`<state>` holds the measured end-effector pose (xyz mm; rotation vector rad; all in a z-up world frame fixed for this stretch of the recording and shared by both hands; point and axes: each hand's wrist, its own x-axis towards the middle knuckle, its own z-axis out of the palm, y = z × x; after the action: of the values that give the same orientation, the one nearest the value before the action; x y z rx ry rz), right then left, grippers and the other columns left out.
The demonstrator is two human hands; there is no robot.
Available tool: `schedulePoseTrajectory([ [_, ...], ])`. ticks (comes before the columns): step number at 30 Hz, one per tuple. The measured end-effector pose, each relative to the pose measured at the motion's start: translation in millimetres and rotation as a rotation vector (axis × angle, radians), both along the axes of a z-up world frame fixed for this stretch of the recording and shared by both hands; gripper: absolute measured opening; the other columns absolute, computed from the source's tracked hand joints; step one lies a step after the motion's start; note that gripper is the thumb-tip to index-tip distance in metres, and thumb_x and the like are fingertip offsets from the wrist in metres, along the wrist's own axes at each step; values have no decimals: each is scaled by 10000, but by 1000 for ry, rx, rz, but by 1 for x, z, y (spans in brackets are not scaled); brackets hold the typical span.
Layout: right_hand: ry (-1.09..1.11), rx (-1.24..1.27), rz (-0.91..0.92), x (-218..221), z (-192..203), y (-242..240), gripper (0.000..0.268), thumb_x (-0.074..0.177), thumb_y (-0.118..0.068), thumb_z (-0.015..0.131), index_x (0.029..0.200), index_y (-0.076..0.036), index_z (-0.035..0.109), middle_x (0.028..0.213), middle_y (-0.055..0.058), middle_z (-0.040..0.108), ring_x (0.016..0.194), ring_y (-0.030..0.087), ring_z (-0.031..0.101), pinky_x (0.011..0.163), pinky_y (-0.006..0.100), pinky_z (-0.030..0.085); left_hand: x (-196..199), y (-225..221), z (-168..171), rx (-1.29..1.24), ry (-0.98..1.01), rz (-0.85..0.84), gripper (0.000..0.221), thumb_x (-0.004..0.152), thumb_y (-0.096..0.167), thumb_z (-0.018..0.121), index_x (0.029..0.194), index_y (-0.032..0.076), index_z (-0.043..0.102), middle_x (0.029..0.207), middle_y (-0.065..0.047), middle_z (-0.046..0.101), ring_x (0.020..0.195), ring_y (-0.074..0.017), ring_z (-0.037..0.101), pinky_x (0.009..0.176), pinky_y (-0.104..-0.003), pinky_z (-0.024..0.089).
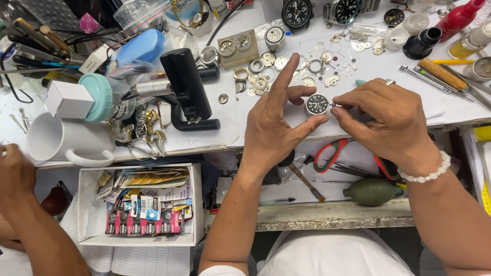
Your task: Assembling and repairing a watch movement by attaching the dial and hands at a repair bench.
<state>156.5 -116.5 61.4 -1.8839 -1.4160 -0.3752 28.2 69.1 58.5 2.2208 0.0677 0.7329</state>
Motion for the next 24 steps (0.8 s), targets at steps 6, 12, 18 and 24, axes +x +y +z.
schedulePoseTrajectory([
  [6,49,27,-4,-1,-1,0,110,996,-43,826,1061,11,756,870,112,713,745,225,649,711,334,504,-5,-1,15,-150,40,-11,914,941,183,810,1643,267,232,1279,84,743,1019,-86,733,1005,-273,606],
  [12,241,24,31,-4,13,4,104,984,14,774,1067,59,734,940,167,725,773,233,647,659,304,516,-5,-2,13,-146,64,36,866,937,153,739,1635,252,238,1127,98,732,991,-81,717,947,-271,614],
  [18,233,-9,40,-6,17,11,55,996,-20,774,1007,26,746,879,121,711,762,215,629,707,323,488,-4,0,14,-165,76,32,867,934,149,724,1639,246,228,1109,92,732,1011,-75,734,947,-269,608],
  [24,448,-62,1,-5,21,11,29,991,4,729,985,24,750,885,107,706,765,172,593,652,274,446,-4,0,18,-198,128,46,864,934,111,705,1633,254,216,1112,92,743,985,-58,728,648,-211,549],
])
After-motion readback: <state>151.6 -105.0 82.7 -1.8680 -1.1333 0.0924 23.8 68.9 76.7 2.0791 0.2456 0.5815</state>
